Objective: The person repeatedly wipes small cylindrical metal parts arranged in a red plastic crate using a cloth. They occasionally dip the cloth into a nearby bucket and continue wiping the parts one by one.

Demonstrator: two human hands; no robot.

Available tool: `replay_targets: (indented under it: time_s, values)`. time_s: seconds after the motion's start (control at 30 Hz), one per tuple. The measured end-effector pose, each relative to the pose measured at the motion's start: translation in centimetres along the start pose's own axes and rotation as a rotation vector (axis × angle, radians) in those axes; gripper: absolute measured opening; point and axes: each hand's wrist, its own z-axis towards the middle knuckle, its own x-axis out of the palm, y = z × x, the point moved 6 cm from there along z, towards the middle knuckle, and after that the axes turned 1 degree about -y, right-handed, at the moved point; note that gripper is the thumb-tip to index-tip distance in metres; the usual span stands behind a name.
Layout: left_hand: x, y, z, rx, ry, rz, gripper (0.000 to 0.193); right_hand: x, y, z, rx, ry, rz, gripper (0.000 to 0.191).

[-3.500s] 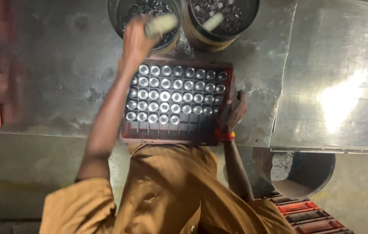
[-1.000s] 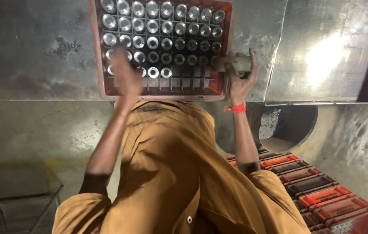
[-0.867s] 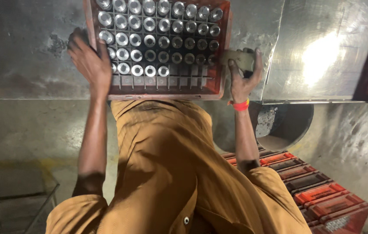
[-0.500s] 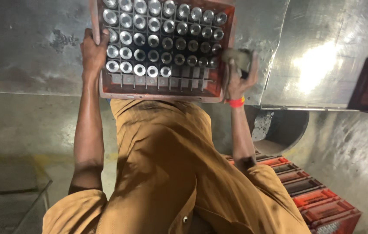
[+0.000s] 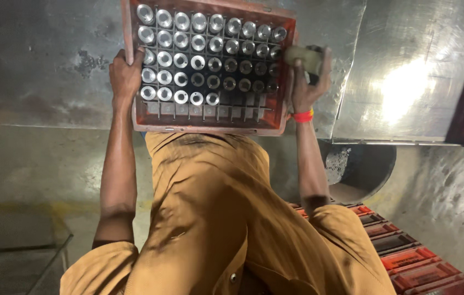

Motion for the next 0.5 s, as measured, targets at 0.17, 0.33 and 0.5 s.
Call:
replay_targets:
  time_s: [0.17,0.33,0.5]
  values:
    - [0.3,-0.1,0.1,0.026,-0.009,-0.002,0.052,2.1,-0.9,0.9,0.004,0.248,0.080,0.054]
    - [0.1,-0.1,0.1,0.030,-0.020,0.019,0.053,2.4,-1.5,3.1,-0.060,0.138,0.039,0.065]
    - [0.2,-0.3,-0.2,0.028,-0.014,-0.002,0.052,2.3,-2.3,3.9,-0.053,0.013,0.047,0.062]
